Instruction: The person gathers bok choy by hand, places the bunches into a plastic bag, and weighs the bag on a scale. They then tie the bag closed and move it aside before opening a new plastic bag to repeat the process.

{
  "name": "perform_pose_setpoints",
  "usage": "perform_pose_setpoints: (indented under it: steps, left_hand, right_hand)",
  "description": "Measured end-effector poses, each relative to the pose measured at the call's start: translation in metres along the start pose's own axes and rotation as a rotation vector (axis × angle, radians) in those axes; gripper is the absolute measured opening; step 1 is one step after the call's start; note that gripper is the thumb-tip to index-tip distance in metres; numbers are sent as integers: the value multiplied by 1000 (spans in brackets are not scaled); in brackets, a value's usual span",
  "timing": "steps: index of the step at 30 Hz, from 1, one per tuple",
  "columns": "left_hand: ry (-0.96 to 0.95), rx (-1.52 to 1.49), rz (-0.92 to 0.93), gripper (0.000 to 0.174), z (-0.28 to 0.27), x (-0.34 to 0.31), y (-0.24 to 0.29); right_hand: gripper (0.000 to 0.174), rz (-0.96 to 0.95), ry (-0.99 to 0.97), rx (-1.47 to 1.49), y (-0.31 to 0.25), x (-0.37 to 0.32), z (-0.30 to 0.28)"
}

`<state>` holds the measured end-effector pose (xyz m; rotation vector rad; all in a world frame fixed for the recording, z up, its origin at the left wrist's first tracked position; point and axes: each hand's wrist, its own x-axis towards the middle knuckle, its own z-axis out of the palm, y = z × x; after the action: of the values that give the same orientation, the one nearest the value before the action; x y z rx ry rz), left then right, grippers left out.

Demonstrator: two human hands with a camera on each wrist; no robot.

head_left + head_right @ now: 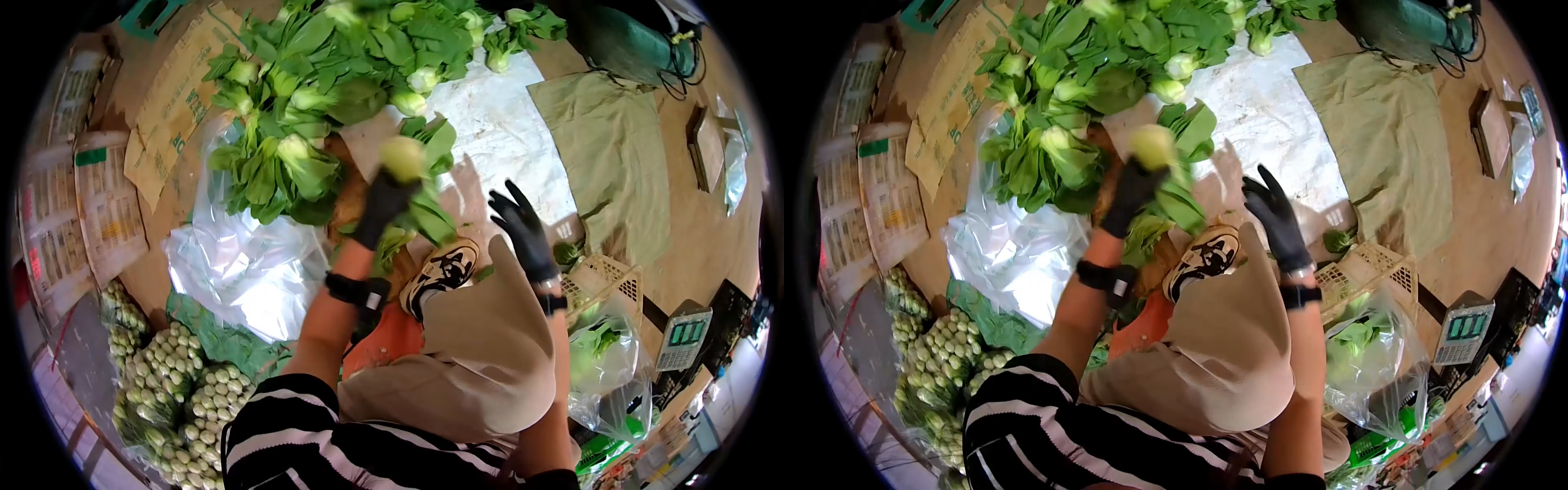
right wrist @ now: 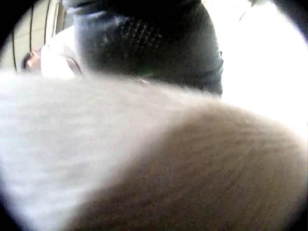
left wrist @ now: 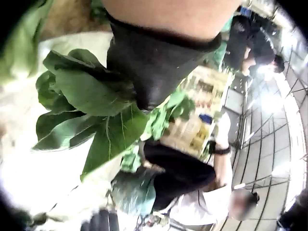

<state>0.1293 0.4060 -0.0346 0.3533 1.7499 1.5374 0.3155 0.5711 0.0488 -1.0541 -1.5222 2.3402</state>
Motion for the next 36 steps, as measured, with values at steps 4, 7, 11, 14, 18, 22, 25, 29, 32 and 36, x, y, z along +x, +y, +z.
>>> perform_pose_setpoints:
  steps: [4, 7, 11, 14, 18, 22, 25, 29, 32, 36]
  left_hand:
    - [-506, -164, 174, 63, 61, -23, 13]
    - [191, 506, 392, 60, 15, 3, -25]
    - [79, 1276, 70, 66, -11, 6, -49]
    - [-208, 1262, 372, 50, -17, 10, -35]
    - [-377, 1133, 622, 32, 22, 37, -18]
    - [-36, 811, 301, 46, 55, 45, -50]
    - [-160, 1088, 261, 66, 96, 15, -36]
    - [-327, 1249, 886, 44, 133, 14, -50]
    - [-515, 1335, 1128, 43, 173, 39, -50]
    - [-651, 1538, 1229, 42, 225, 88, -88]
  right_hand:
    - [50, -9, 13, -191, 52, 42, -3]
    - [46, 143, 67, -241, 57, 35, -28]
    - [58, 49, 313, -529, 67, 19, -39]
    - [71, -28, 501, -995, 43, 14, -34]
    - [72, -330, 501, -1119, 0, 18, -35]
    - [70, -128, 519, -978, 4, 26, -45]
    - [70, -89, 563, -968, 22, 20, -52]
    - [65, 35, 737, -914, 42, -2, -73]
    - [51, -81, 826, -521, 59, -11, -99]
    - [40, -6, 854, -130, 103, -20, -113]
